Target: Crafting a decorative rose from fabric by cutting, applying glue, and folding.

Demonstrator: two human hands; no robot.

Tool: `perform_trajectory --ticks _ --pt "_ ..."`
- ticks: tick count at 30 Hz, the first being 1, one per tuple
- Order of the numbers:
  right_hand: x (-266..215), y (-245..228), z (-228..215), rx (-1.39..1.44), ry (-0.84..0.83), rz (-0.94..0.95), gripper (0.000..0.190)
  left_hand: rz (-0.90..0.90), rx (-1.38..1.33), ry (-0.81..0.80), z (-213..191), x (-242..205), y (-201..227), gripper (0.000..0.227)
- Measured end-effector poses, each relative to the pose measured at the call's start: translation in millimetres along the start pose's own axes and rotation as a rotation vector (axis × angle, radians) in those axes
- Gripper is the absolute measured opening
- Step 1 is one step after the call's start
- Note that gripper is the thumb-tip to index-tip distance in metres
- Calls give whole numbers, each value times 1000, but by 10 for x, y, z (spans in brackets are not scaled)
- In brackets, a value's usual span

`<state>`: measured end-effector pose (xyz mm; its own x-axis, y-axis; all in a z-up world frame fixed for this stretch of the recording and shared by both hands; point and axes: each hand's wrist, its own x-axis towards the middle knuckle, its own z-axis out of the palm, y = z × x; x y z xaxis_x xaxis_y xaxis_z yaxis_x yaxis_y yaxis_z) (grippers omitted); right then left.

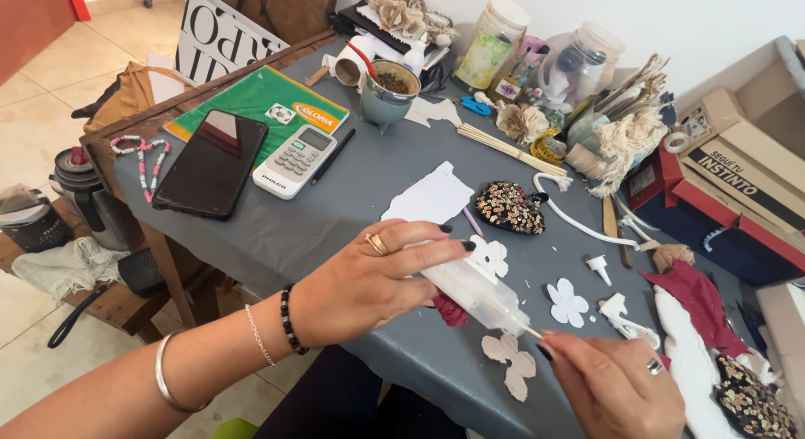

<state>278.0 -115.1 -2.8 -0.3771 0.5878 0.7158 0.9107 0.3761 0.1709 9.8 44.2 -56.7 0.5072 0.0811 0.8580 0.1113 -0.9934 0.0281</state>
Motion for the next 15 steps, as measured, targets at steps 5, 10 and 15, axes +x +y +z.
perform_trajectory --ticks 5,10,15 --pt "-28 77 -66 92 -43 114 15 -2 -10 -16 -26 9 -4 23" --pt "-124 30 -44 -97 23 9 20 -22 5 19 -50 4 -15 11" --pt "13 -42 -25 -35 55 -59 20 -28 -17 4 -61 4 1 14"
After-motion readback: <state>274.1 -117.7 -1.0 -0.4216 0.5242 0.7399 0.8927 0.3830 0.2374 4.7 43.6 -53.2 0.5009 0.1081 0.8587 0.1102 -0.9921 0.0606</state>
